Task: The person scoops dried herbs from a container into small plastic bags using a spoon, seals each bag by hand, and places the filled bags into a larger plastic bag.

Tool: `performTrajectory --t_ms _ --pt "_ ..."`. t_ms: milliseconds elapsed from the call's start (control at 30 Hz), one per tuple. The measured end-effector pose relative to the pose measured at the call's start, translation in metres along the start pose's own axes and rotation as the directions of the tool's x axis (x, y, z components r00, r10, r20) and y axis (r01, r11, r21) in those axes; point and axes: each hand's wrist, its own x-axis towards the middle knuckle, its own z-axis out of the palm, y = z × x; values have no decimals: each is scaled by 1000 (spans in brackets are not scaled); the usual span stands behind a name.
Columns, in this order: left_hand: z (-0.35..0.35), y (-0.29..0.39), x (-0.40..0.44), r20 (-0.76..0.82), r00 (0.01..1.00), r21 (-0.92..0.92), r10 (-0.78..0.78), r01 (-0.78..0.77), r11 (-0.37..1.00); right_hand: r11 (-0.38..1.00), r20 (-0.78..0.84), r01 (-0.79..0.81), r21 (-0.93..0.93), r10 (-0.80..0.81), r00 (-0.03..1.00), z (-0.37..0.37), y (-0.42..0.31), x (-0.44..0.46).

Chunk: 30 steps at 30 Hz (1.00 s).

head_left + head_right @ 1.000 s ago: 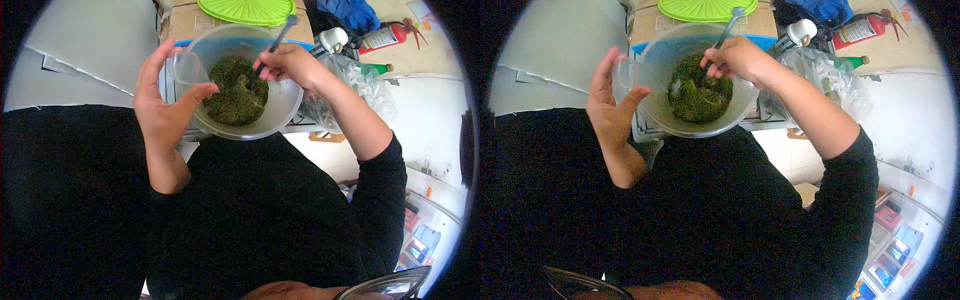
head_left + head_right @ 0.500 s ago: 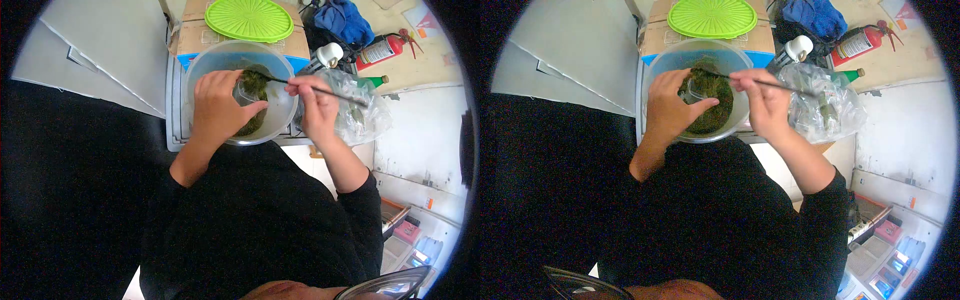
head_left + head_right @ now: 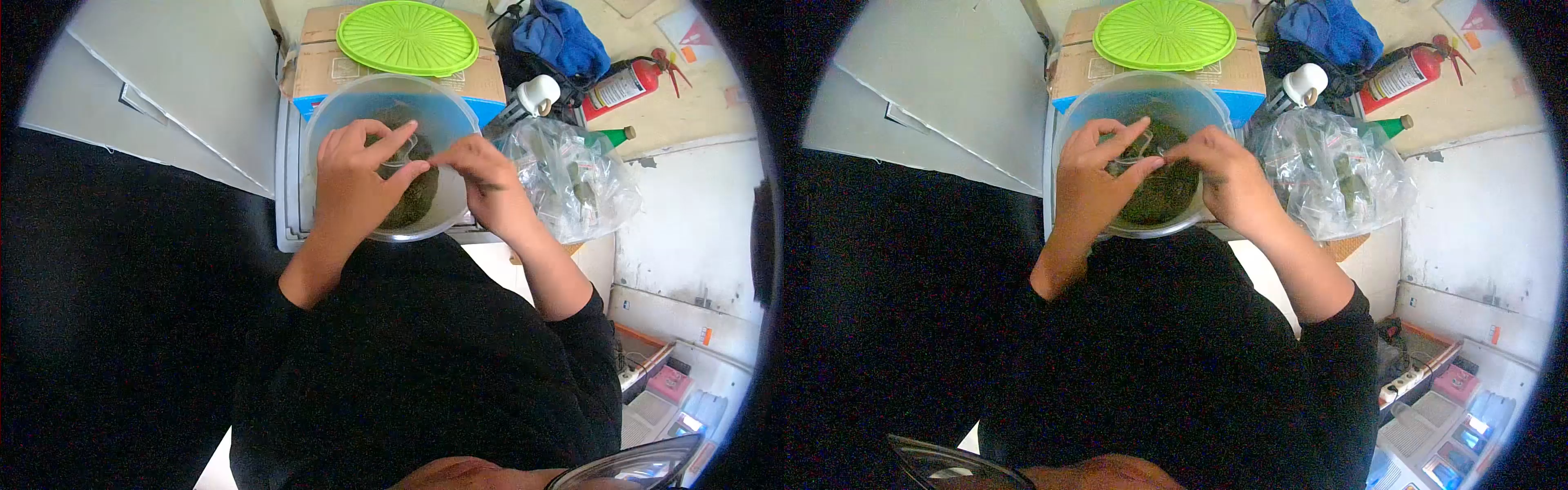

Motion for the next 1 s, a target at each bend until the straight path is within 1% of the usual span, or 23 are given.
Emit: performTrajectory --t_ms 33,67,133,167,267,300,333,367,400,467,500,533,633,767,867,933,967,1000 --pt "0 0 0 -20 1000 1 7 -7 1000 998 132 -60 10 58 990 -2 -1 0" --pt "-1 -1 0 -41 999 1 15 -15 1000 996 159 -79 -33 83 984 1 3 0" --pt "-3 7 2 -73 997 -51 -29 25 998 991 50 -117 62 114 992 15 -10 2" --pt "-4 12 2 -84 995 -80 -50 43 996 987 41 -125 96 122 992 21 -13 3" --pt "-9 24 5 -130 978 -285 -166 123 951 973 -31 -104 205 113 993 39 -14 5" --pt "-6 21 4 -47 965 -467 -258 207 860 967 -63 -85 241 103 993 42 -14 7" --pt "0 15 1 53 942 -621 -331 291 728 935 -47 -114 336 138 989 40 -14 8" --pt "3 11 -1 168 910 -740 -380 371 561 893 -28 -143 427 171 985 39 -15 8" --pt "2 10 -1 192 900 -751 -392 392 531 841 -5 -173 513 204 979 37 -15 7" --pt "1 10 -3 246 877 -771 -413 436 464 761 -17 -206 615 274 962 31 -10 8" --pt "0 12 -3 251 874 -768 -416 442 464 717 -19 -220 661 309 951 29 -8 8" --pt "-2 15 -2 255 871 -765 -419 447 464 676 -59 -225 702 370 927 27 -9 8" --pt "0 20 -4 236 877 -796 -419 422 434 631 -95 -223 743 430 898 21 -17 5" --pt "7 19 -7 170 915 -844 -365 327 425 607 -102 -177 774 396 912 20 -19 0" --pt "-1 23 -4 219 923 -825 -315 348 445 576 -63 -196 793 399 915 16 -24 0" --pt "3 26 -7 216 934 -844 -285 325 427 551 -33 -227 803 422 906 17 -30 -1" --pt "6 26 -8 215 939 -853 -269 314 417 564 -62 -191 803 399 915 20 -27 -2" --pt "7 24 -8 181 959 -826 -219 269 495 577 -91 -155 802 375 922 24 -21 -3"
